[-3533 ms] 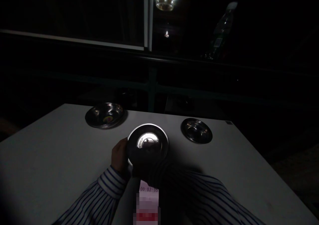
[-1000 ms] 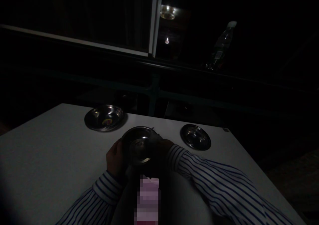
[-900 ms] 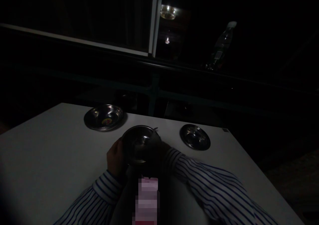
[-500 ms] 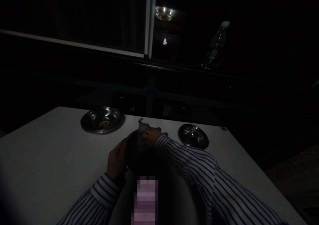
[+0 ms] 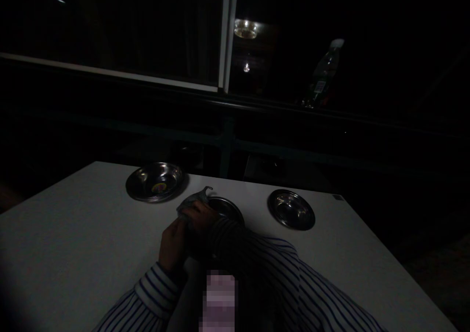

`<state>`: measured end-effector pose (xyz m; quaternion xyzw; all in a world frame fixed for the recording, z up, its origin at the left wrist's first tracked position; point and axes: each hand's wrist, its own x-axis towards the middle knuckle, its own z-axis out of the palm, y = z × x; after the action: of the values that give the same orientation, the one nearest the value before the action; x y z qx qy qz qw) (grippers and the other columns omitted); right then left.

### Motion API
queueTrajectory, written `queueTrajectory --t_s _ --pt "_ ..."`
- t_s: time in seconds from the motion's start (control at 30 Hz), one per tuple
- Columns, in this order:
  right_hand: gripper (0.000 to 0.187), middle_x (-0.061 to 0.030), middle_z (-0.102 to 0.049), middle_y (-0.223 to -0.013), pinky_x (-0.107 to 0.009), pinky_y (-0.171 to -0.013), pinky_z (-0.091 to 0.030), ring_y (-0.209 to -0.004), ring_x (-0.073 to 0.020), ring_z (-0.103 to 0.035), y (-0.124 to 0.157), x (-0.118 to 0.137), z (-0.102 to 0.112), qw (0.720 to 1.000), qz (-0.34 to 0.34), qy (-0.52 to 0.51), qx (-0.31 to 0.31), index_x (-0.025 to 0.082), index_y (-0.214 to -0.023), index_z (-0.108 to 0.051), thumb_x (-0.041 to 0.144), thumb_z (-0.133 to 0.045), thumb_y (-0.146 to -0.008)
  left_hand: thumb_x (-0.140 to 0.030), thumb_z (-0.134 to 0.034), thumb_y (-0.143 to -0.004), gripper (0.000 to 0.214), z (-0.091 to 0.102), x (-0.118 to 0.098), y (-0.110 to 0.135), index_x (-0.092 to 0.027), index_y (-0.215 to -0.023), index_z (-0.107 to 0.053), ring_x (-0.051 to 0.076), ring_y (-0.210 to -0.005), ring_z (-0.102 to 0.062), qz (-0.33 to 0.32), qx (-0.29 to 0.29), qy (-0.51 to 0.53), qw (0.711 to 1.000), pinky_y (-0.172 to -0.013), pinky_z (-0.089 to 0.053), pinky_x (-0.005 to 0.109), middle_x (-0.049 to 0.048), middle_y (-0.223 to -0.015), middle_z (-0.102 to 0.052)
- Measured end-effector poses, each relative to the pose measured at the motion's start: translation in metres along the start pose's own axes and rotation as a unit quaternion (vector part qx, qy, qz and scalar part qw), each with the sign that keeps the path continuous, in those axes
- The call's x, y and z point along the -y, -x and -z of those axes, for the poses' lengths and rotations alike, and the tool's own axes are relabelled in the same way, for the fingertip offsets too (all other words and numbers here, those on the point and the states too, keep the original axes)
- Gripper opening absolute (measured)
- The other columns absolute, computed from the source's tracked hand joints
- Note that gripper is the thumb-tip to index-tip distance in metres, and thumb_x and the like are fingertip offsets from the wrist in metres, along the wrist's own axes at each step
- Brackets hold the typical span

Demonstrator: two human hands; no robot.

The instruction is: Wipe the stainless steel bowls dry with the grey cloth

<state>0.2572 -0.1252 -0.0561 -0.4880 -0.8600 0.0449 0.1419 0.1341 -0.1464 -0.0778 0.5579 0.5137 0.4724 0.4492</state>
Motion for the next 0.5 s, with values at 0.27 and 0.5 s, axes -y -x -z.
queueTrajectory --t_s 0.27,0.5 --pt "0.039 -0.0135 -0.055 -0.104 -0.037 -0.076 -0.039 -0.097 -0.0255 -0.046 0.004 -0.031 0.039 0.972 -0.151 0.136 0.119 0.016 -0.119 -0.043 0.022 -0.043 -0.081 -0.039 -0.043 -0.076 0.04 0.001 0.005 0.0 -0.011 -0.098 -0.062 0.022 -0.092 -0.059 0.007 -0.006 0.084 0.996 -0.083 -0.043 0.035 0.0111 -0.099 -0.065" --pt "0.03 -0.0075 -0.061 -0.099 -0.035 -0.086 -0.031 -0.093 -0.0188 -0.052 -0.016 -0.017 0.034 0.982 -0.019 0.105 0.154 0.017 -0.11 -0.048 0.018 -0.043 -0.081 -0.042 -0.045 -0.074 0.041 0.001 0.007 -0.003 -0.012 -0.095 -0.063 0.023 -0.089 -0.06 -0.006 0.026 0.078 0.997 -0.08 -0.045 0.035 0.0104 -0.095 -0.067"
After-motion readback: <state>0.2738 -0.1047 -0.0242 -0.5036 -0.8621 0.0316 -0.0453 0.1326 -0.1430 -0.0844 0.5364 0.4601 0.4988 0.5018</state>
